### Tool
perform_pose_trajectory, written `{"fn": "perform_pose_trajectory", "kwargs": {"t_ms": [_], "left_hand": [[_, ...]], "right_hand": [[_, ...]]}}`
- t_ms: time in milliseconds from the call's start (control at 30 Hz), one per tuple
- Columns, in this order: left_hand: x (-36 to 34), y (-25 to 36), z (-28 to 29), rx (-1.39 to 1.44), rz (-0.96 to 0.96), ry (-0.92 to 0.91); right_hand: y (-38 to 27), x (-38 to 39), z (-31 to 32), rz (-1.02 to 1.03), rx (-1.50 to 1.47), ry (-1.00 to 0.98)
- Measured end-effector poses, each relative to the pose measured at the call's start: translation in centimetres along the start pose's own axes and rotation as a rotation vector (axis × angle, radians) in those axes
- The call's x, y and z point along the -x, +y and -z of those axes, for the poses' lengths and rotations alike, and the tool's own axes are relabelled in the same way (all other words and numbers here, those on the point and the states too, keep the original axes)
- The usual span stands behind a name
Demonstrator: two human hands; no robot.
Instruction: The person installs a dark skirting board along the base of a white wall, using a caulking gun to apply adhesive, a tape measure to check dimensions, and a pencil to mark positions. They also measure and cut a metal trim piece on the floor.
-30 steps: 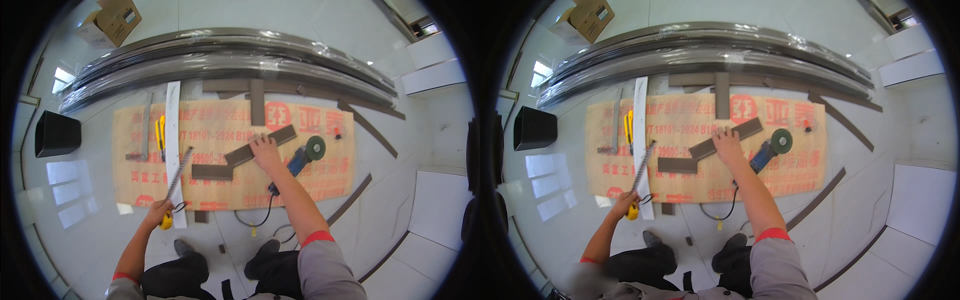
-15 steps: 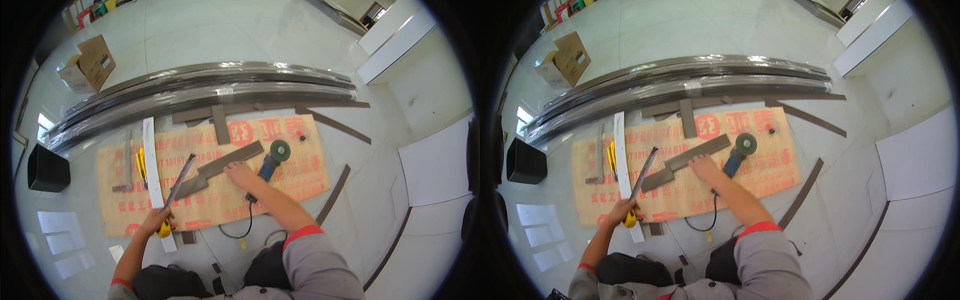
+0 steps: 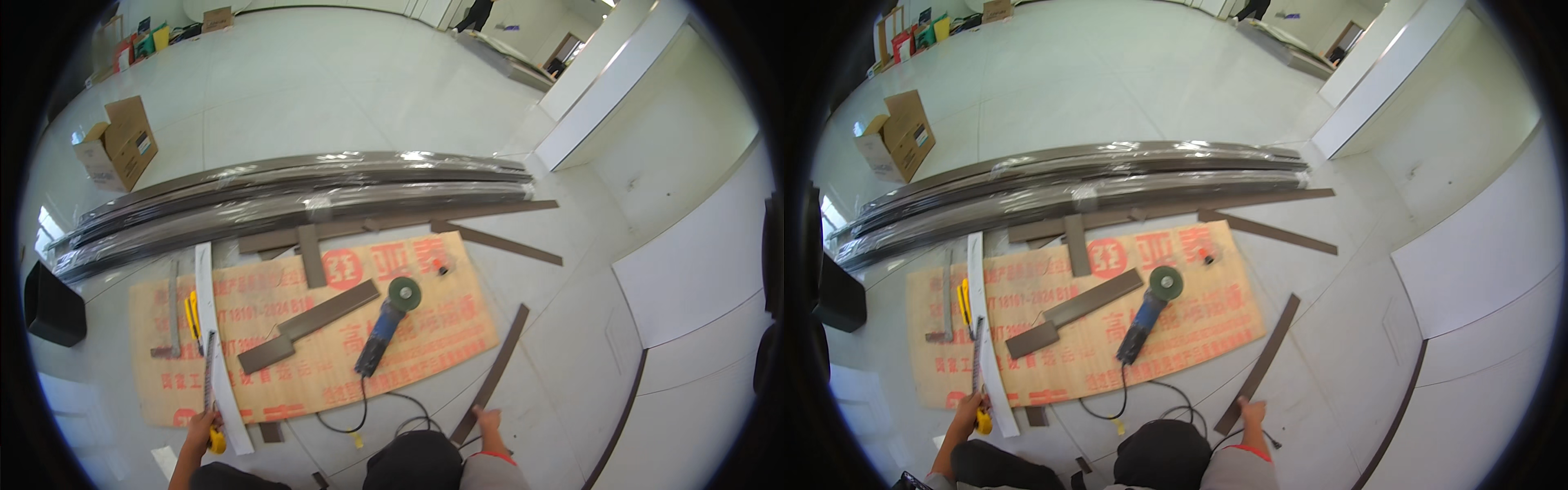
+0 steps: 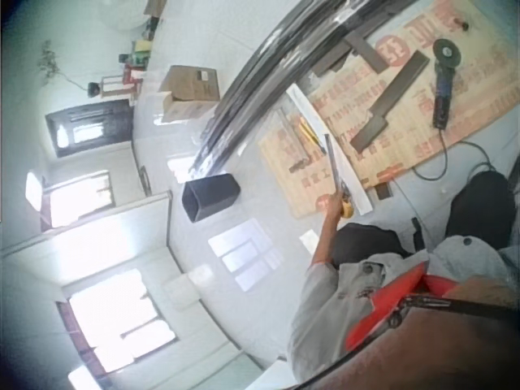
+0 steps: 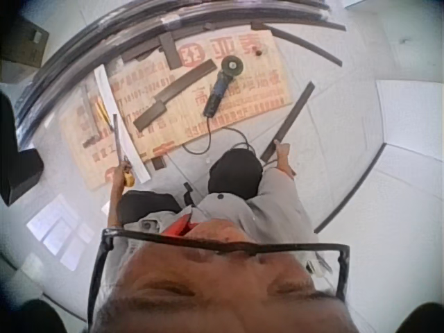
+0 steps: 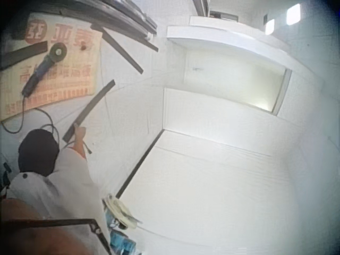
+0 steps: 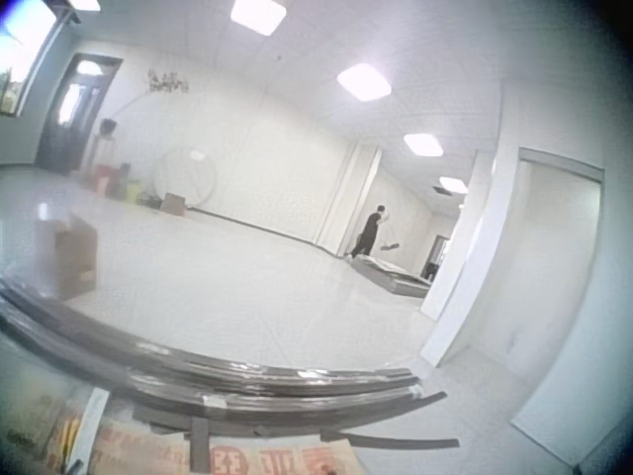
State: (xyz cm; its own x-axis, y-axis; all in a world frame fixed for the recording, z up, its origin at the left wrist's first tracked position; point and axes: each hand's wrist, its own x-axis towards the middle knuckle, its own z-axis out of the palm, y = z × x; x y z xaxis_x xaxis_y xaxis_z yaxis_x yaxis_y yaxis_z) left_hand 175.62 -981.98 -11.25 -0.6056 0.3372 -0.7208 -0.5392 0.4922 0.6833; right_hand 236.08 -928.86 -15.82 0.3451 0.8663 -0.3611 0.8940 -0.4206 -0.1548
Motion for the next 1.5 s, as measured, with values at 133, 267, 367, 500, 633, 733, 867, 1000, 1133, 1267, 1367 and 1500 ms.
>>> {"fn": "perform_pose_trajectory", "kwargs": {"t_ms": [133, 267, 367, 500, 633, 733, 867, 1000, 1133, 1267, 1367, 1500], "left_hand": [[0.2, -2.3, 1.3, -0.024, -0.089, 0.053], [-1.8, -7.0, 3.1, -0.013, -0.13, 0.087], [0.7, -8.2, 7.8, 0.013, -0.169, 0.192], [-0.5, -6.8, 2.1, 0.447, -0.178, -0.053], [-0.8, 1.1, -3.5, 0.54, 0.079, -0.134], [3.5, 0.7, 3.0, 0.984, -0.108, -0.319], [6.0, 1.6, 3.3, 1.119, -0.163, -0.339], [4.8, 1.5, 2.4, 1.211, -0.188, -0.42], [4.7, 0.9, 2.6, 1.369, -0.248, -0.469], [3.8, -0.9, 2.4, 1.465, -0.323, -0.456], [5.1, -0.7, 4.0, 1.424, -0.361, -0.381], [7.5, -1.2, 6.1, 1.363, -0.427, -0.282]], "right_hand": [[-0.3, 3.3, -0.2, 0.01, 0.013, 0.07], [0.7, 0.3, 0.0, 0.086, -0.029, -0.139], [-6.1, 5.1, -4.7, -0.046, -0.145, 0.133], [-3.5, 1.5, -5.1, 0.188, 0.131, 0.282], [0.9, -1.1, 0.4, 0.307, 0.132, -0.046], [6.0, -13.4, -4.0, 0.625, 0.54, 0.192], [1.9, -8.7, 0.7, 0.565, 0.575, 0.167], [-7.3, -3.6, 8.4, 0.447, -0.228, 0.325], [-21.2, 6.4, 12.6, 1.072, -0.403, 0.301], [-34.8, 20.9, 13.6, 1.378, -0.143, 0.067], [-40.5, 29.5, 8.7, 1.555, 0.076, -0.123], [-42.9, 39.6, -0.7, 1.733, 0.387, -0.258]]}}
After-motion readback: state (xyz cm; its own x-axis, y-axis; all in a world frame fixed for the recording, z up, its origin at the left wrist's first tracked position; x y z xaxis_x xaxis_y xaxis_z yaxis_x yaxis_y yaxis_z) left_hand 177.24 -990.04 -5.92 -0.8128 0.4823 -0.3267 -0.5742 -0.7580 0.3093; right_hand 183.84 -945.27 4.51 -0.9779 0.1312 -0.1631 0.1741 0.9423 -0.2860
